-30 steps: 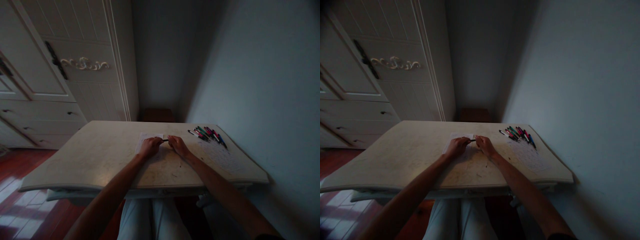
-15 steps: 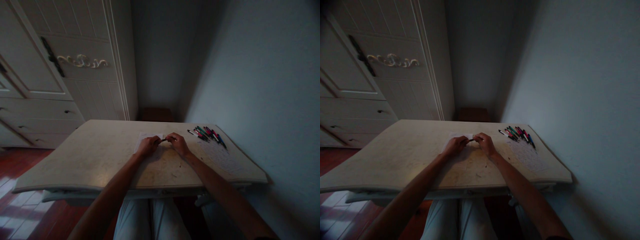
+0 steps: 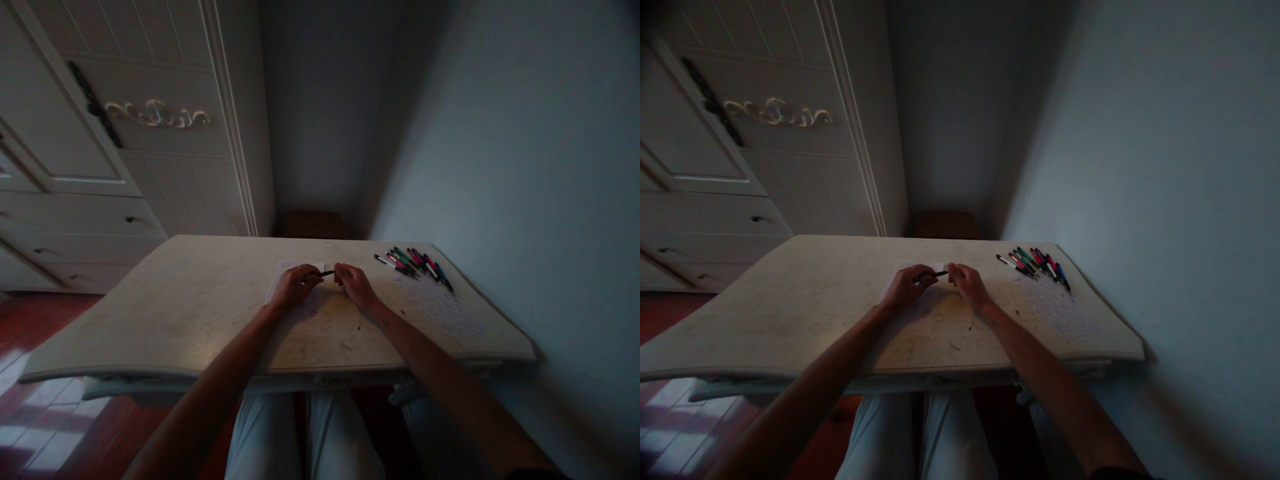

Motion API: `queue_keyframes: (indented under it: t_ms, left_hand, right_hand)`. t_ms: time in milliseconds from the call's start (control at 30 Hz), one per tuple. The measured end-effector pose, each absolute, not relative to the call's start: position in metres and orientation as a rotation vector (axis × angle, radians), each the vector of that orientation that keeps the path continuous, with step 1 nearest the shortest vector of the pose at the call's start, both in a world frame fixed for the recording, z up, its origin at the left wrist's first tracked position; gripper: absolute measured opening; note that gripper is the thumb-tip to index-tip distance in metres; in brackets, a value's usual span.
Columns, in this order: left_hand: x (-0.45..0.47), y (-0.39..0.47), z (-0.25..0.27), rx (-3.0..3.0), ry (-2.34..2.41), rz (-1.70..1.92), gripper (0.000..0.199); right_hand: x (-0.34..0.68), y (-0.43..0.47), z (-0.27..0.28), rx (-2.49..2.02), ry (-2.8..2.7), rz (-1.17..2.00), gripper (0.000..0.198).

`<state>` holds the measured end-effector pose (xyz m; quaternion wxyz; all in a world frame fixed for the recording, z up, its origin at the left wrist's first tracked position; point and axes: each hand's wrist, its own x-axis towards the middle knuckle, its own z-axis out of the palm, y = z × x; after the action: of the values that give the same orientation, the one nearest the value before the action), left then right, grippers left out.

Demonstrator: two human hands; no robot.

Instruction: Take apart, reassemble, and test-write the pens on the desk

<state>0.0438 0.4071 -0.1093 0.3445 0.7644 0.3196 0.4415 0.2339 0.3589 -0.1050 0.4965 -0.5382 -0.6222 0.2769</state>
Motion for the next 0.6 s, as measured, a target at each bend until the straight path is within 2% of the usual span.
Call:
queue_keyframes:
  t_ms: [400, 600]
  left_hand:
    - [0.0440, 0.4074, -0.1088, 1.984, 0.857, 1.137, 0.009]
    - [0.0380, 0.4077, -0.1087, 2.143, 0.910, 0.986, 0.013]
  right_hand:
    - [0.2403, 0.3606, -0.1021, -1.200, -1.716, 0.473, 0.054]
    - [0.2421, 0.3590, -0.1057, -1.114, -1.829, 0.389, 0.051]
